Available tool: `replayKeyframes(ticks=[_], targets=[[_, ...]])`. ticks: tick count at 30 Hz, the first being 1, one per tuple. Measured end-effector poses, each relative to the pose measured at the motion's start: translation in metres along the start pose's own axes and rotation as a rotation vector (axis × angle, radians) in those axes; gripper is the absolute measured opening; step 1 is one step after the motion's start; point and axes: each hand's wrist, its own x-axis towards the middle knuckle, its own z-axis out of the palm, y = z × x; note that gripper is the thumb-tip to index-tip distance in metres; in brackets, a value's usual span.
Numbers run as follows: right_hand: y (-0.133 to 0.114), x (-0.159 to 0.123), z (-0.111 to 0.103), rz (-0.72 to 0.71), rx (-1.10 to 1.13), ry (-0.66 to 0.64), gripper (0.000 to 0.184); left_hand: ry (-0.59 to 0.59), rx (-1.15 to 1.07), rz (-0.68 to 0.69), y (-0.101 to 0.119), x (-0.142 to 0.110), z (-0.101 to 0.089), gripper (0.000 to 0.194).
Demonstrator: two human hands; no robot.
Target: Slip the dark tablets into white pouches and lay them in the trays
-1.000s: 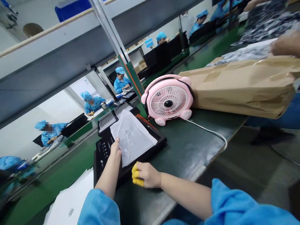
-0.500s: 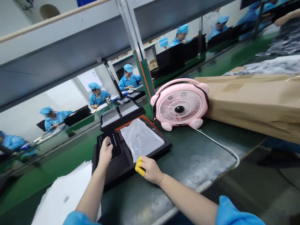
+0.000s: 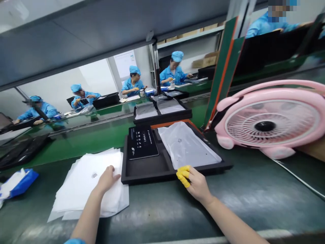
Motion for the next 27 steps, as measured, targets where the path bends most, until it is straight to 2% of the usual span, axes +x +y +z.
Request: replayKeyframes(ticks=[4,7,9,12,14,17,21,24,27], targets=[[-0.001,0.024,0.007,-0.072,-0.017,-0.074,0.012,0.154,-0.027,0.012,-0.008,0.017,0.022,0.018],[0.008,0.062,0.021,-0.178,-0.110,-0.175,0.013,0.174,-0.042,-0.012,-0.011,0.024,0.028,0.023],[0.017,0.097,0.037,-0.202,-0.197,-0.296,0.016,0.174,-0.070,-0.029,-0.012,0.025,0.029,0.023],[0.032,0.154,0.071,-0.074,-0.386,-0.602,0.021,0.178,-0.119,-0.027,-0.011,0.023,0.029,0.016],[0.043,0.188,0.099,0.025,-0.494,-0.742,0.023,0.173,-0.129,-0.023,-0.009,0.021,0.028,0.016],[0.062,0.224,0.139,0.106,-0.559,-0.790,0.033,0.143,-0.126,-0.057,-0.006,0.021,0.025,0.014],[0.087,0.246,0.181,0.256,-0.619,-0.844,0.039,0.150,-0.160,-0.102,-0.005,0.025,0.026,0.025],[0.100,0.253,0.198,0.366,-0.638,-0.902,0.038,0.175,-0.194,-0.169,-0.012,0.034,0.038,0.025],[0.104,0.262,0.203,0.410,-0.624,-0.965,0.034,0.217,-0.221,-0.279,-0.023,0.045,0.052,0.025]])
